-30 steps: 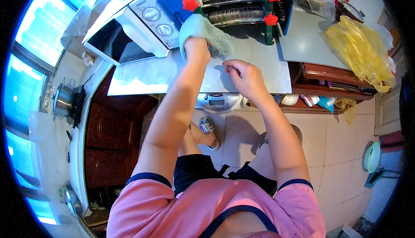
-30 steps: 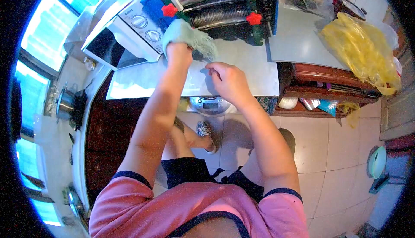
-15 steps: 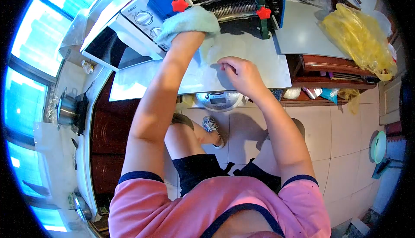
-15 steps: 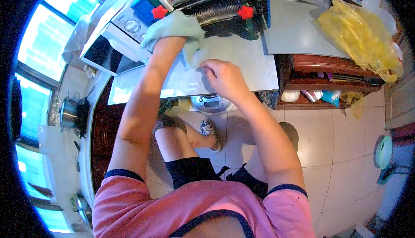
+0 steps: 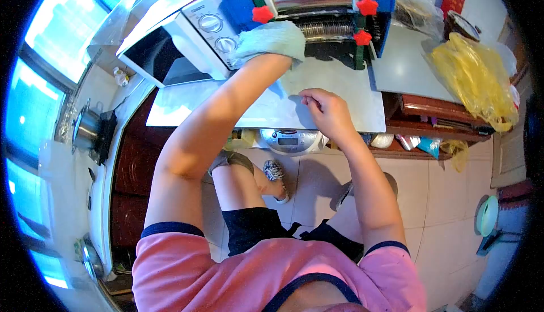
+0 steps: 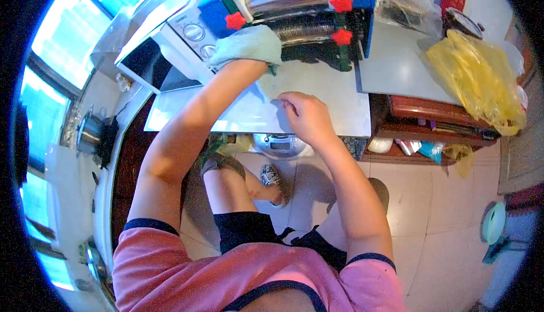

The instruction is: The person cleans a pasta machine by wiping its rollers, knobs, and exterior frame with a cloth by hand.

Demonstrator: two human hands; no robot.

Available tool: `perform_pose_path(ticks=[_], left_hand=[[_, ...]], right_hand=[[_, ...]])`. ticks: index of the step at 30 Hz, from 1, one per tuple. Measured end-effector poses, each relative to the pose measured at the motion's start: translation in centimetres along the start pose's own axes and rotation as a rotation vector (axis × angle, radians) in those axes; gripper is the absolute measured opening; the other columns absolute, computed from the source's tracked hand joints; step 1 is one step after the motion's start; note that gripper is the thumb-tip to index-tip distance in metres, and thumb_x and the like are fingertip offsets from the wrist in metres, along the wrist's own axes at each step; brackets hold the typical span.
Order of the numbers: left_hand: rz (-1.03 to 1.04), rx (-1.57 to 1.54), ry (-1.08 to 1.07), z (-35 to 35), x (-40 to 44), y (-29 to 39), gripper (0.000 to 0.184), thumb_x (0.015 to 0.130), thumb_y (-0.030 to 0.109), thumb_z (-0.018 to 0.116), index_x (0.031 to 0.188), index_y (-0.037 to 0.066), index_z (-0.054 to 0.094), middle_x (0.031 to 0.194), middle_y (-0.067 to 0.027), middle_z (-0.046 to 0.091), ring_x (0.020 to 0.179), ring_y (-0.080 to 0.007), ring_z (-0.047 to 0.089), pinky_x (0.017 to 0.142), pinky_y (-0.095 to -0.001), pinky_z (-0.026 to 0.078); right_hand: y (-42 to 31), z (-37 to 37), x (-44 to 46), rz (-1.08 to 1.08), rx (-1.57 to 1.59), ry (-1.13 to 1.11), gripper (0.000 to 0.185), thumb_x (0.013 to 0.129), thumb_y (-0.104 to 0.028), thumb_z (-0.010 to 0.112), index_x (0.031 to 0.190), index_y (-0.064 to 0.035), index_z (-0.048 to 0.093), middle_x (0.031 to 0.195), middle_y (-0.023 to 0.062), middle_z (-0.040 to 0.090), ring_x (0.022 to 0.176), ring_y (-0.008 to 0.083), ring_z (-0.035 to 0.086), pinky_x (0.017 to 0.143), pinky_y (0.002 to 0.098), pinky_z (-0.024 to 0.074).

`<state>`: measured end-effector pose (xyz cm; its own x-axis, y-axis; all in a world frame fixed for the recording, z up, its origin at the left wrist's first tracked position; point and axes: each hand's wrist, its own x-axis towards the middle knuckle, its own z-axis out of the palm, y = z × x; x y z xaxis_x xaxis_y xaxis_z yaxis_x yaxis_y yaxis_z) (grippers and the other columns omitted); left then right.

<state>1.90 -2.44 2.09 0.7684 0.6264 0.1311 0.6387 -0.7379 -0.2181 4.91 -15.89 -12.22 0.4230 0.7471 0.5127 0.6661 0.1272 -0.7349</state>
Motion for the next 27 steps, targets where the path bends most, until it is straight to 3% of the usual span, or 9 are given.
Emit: perform_pose_path(ticks=[4,8,11,13,15,17,21,25,27], left_hand=[[0.317,0.345,-0.025,2.9,2.8,-0.5,0.031,0.071,0.027,0.060,0.095,0.012,0.071,0.091,-0.0140,0.068,0.083,-0.0351,0.066,0.068,-0.0526,0.053],[0.415,0.549,-0.028,3.6,1.1,-0.8,0.028,0.074,0.027,0.056,0.092,0.013,0.072,0.086,-0.0126,0.069,0.077,-0.0344,0.066,0.053,-0.0622,0.050],[0.384,0.622,-0.066,2.4,-0.4,-0.9,0.029,0.074,0.028,0.056,0.092,0.012,0.072,0.083,-0.0135,0.069,0.073,-0.0345,0.066,0.052,-0.0613,0.050],[0.405,0.574,-0.031,1.5,-0.8,-1.5,0.028,0.073,0.027,0.057,0.090,0.010,0.072,0.081,-0.0145,0.068,0.070,-0.0333,0.066,0.053,-0.0560,0.052],[0.257,0.198,0.049,2.5,0.7,-1.4,0.028,0.073,0.025,0.058,0.089,0.007,0.071,0.081,-0.0168,0.068,0.070,-0.0327,0.067,0.057,-0.0491,0.053],[0.144,0.117,0.056,7.4,5.5,-1.0,0.028,0.073,0.025,0.058,0.089,0.006,0.071,0.084,-0.0180,0.068,0.074,-0.0326,0.067,0.060,-0.0444,0.053],[-0.017,-0.097,0.165,4.8,3.0,-1.2,0.025,0.076,0.024,0.057,0.088,0.008,0.071,0.087,-0.0171,0.068,0.075,-0.0322,0.067,0.060,-0.0469,0.052],[0.164,0.047,0.190,4.0,1.1,-1.6,0.022,0.076,0.019,0.055,0.081,0.007,0.072,0.078,-0.0144,0.068,0.067,-0.0320,0.066,0.050,-0.0501,0.050],[0.545,0.452,0.157,2.9,-0.3,-2.3,0.022,0.075,0.021,0.055,0.077,0.008,0.072,0.068,-0.0123,0.067,0.060,-0.0311,0.065,0.045,-0.0495,0.049]], right_hand=[[-0.3,0.0,-0.1,-0.021,0.001,0.003,0.018,0.083,-0.004,0.053,0.097,-0.0023,0.064,0.084,0.0129,0.066,0.076,0.0243,0.065,0.069,0.0311,0.0506],[-0.6,-0.2,-0.1,-0.018,0.001,0.002,0.017,0.083,-0.006,0.052,0.095,-0.0030,0.064,0.084,0.0131,0.066,0.077,0.0272,0.064,0.070,0.0342,0.0502],[-0.4,-0.2,-0.1,-0.029,0.024,0.026,0.017,0.083,-0.007,0.052,0.094,-0.0046,0.064,0.084,0.0120,0.066,0.077,0.0296,0.064,0.071,0.0371,0.0499],[-0.7,-0.2,0.0,0.046,0.051,-0.004,0.017,0.083,-0.007,0.052,0.094,-0.0046,0.065,0.084,0.0115,0.066,0.078,0.0287,0.064,0.071,0.0367,0.0500],[-0.4,0.1,-0.1,0.037,0.049,-0.018,0.017,0.083,-0.006,0.052,0.095,-0.0051,0.065,0.085,0.0112,0.066,0.077,0.0279,0.064,0.071,0.0362,0.0500],[-0.5,0.3,-0.2,0.068,0.047,0.001,0.017,0.082,-0.006,0.053,0.095,-0.0054,0.065,0.084,0.0109,0.066,0.076,0.0274,0.064,0.070,0.0356,0.0500],[-0.6,0.2,-0.1,0.061,0.038,0.007,0.017,0.082,-0.006,0.053,0.095,-0.0056,0.065,0.083,0.0106,0.066,0.075,0.0268,0.064,0.070,0.0351,0.0499],[-0.4,0.2,-0.2,0.031,0.012,0.016,0.017,0.081,-0.006,0.054,0.094,-0.0056,0.065,0.082,0.0108,0.066,0.075,0.0273,0.063,0.069,0.0355,0.0495],[-0.3,0.2,-0.3,0.023,0.015,0.030,0.017,0.081,-0.006,0.054,0.093,-0.0057,0.065,0.082,0.0109,0.066,0.075,0.0279,0.063,0.070,0.0359,0.0493]])
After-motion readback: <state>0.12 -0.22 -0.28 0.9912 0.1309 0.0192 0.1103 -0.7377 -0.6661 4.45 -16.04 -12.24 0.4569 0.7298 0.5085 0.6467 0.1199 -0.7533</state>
